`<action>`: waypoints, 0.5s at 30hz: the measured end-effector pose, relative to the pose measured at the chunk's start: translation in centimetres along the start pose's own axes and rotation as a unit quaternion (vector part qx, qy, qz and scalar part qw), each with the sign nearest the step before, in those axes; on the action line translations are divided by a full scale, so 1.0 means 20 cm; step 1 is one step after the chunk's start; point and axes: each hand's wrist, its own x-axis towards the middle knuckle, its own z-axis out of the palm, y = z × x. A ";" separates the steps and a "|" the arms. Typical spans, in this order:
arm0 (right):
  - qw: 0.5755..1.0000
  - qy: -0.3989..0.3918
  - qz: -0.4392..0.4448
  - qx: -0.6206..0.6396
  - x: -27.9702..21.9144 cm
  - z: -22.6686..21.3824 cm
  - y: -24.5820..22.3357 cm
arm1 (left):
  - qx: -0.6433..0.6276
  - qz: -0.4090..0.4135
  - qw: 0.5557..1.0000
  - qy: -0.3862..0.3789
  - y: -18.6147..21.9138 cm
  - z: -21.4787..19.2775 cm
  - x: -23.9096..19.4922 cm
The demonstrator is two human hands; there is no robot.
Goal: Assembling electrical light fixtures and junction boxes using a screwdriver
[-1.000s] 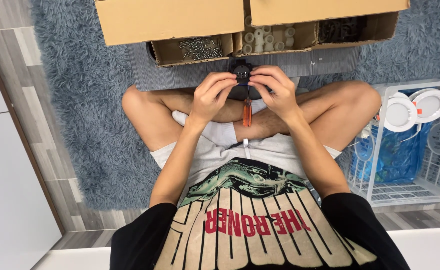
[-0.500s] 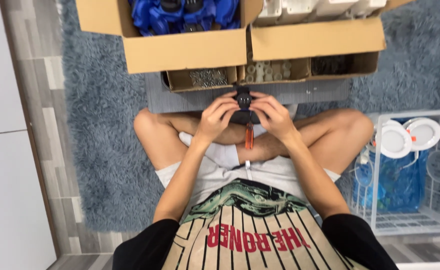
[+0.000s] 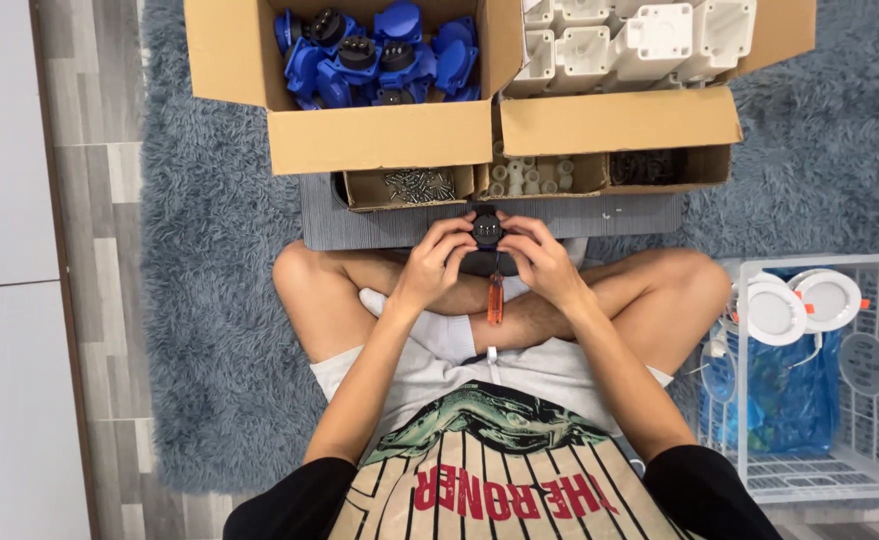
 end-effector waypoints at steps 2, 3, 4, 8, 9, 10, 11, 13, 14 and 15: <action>1.000 -0.003 -0.003 -0.001 0.00 0.00 0.01 | 0.005 -0.002 1.000 -0.009 0.02 -0.01 0.02; 1.000 -0.007 -0.005 -0.001 0.00 0.00 0.01 | 0.009 -0.005 1.000 -0.019 0.03 -0.02 0.02; 1.000 -0.007 -0.005 -0.002 0.00 -0.01 0.00 | 0.009 -0.005 1.000 -0.018 0.03 -0.03 0.02; 0.999 -0.023 -0.032 -0.033 0.02 -0.03 -0.01 | 0.007 -0.016 0.999 -0.040 0.05 -0.05 0.03; 0.997 -0.027 -0.042 -0.050 0.03 -0.04 -0.02 | 0.004 -0.022 0.999 -0.043 0.06 -0.05 0.03; 0.997 -0.027 -0.043 -0.051 0.04 -0.04 -0.03 | 0.004 -0.022 0.999 -0.042 0.05 -0.04 0.02; 0.997 -0.028 -0.047 -0.055 0.05 -0.04 -0.04 | 0.012 -0.029 0.999 -0.038 0.03 -0.02 0.00; 0.996 -0.028 -0.051 -0.060 0.07 -0.05 -0.05 | 0.019 -0.035 0.999 -0.033 0.03 0.00 0.01; 0.997 -0.029 -0.046 -0.048 0.07 -0.06 -0.06 | 0.027 -0.049 0.998 -0.026 0.05 0.01 0.02; 0.998 -0.031 -0.042 -0.035 0.07 -0.06 -0.06 | 0.034 -0.062 0.997 -0.018 0.06 0.02 0.03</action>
